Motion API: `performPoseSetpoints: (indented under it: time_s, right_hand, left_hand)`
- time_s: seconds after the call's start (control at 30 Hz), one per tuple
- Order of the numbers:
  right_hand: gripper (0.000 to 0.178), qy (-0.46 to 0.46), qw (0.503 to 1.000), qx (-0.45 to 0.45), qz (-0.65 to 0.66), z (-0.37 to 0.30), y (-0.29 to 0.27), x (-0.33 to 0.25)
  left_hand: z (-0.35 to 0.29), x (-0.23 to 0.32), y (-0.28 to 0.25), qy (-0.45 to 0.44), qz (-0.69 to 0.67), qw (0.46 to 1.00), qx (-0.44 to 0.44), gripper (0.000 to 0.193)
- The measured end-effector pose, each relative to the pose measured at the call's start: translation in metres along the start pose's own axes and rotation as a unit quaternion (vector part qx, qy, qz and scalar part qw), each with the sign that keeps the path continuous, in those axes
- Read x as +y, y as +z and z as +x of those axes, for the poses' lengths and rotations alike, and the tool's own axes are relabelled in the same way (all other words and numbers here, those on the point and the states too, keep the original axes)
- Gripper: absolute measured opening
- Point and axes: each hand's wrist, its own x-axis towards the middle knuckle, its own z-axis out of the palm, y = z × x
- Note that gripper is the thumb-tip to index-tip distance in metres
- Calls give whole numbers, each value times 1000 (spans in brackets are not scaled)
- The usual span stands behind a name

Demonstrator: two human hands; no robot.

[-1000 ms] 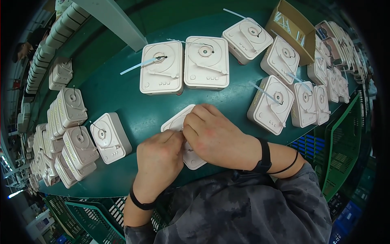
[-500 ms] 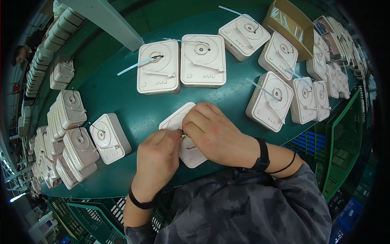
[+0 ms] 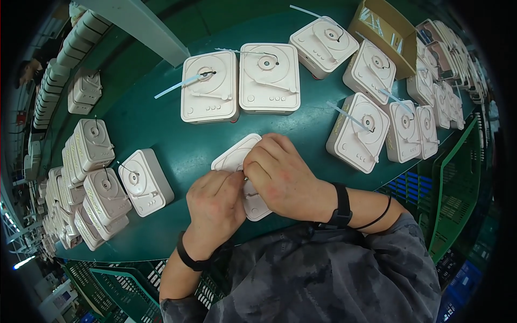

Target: The person assembles record players by hand, inserting light strips into the base and pressing them into place. After repeating this with several devices, the person moves a green crate into position and stacks the finished record players inside it.

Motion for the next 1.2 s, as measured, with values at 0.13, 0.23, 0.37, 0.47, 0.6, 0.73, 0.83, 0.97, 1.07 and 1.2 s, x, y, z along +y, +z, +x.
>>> performPoseSetpoints:
  time_s: [0.13,0.23,0.37,0.47,0.6,0.73,0.83,0.97,1.07,1.2]
  right_hand:
    - [18,7,1000,25,0,-2,-3,2]
    - [18,7,999,42,-13,-4,3,-5]
    - [32,24,998,47,37,-12,2,-10]
    - [50,45,997,18,55,-27,-21,-17]
    - [71,51,998,-34,13,-55,-35,-19]
    - [80,68,994,-54,67,-77,-68,-10]
    - [74,130,980,16,148,-84,-121,0]
    - [67,262,943,175,-110,-107,-183,27]
    - [61,359,866,194,-291,-167,-229,76]
    - [55,403,827,213,-330,-165,-214,135]
  left_hand:
    - [3,-1,4,12,-20,1000,4,27]
    - [-2,-2,1,9,-14,1000,0,23]
    - [-4,1,-6,-15,-18,999,-37,18]
    - [-14,4,-13,-97,-52,993,-50,25]
    - [-5,24,-9,-157,-161,974,-37,26]
    - [-16,16,-4,-202,-425,874,118,38]
    - [-42,-14,-21,-204,-97,962,155,48]
    - [-57,-33,-35,-194,281,923,177,66]
    - [-61,-53,-31,-235,365,891,136,75]
    - [-61,-57,-40,-284,397,868,92,72]
